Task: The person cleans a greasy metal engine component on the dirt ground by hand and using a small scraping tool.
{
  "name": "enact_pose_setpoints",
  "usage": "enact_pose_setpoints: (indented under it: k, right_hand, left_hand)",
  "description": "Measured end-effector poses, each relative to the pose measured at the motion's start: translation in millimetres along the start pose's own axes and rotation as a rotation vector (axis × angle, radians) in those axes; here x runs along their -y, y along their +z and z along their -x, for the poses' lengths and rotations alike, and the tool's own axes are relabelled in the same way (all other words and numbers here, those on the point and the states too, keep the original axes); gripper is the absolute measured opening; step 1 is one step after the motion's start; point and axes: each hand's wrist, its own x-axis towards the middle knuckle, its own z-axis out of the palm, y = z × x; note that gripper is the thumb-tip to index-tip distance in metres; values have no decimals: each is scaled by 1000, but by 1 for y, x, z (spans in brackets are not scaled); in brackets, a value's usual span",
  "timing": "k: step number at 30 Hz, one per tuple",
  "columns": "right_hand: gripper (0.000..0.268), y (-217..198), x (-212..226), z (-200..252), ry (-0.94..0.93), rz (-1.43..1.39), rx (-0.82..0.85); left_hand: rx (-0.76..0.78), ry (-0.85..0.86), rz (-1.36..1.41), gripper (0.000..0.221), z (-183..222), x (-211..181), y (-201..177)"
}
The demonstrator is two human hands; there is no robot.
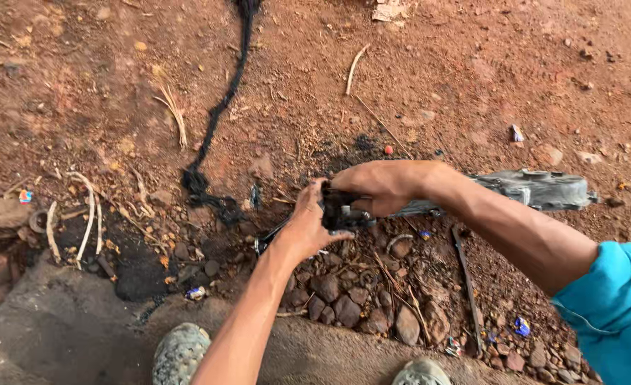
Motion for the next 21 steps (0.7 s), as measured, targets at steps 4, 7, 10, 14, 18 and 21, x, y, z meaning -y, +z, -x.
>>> enact_pose_setpoints:
  k: [4,7,10,14,18,21]
  right_hand:
    - [18,11,0,26,276,-100,-180]
    - [22,41,-5,35,137,9,-473]
    - [22,68,-14,33,189,-26,-485]
    - [23,64,-21,32,195,-183,-418]
    - [15,41,-16,48,437,-453,-431]
    - [18,35,-9,52,389,-259,-567]
  left_hand:
    - [-51,-72,135,132,-3,4,9]
    - [-44,-86,379,124,-7,16,23]
    - [-113,9,742,117,-12,24,36]
    - [-132,-30,145,124,3,11,26]
    - [-147,-37,161,126,7,-6,10]
    - [-186,-40,171,126,14,-18,6]
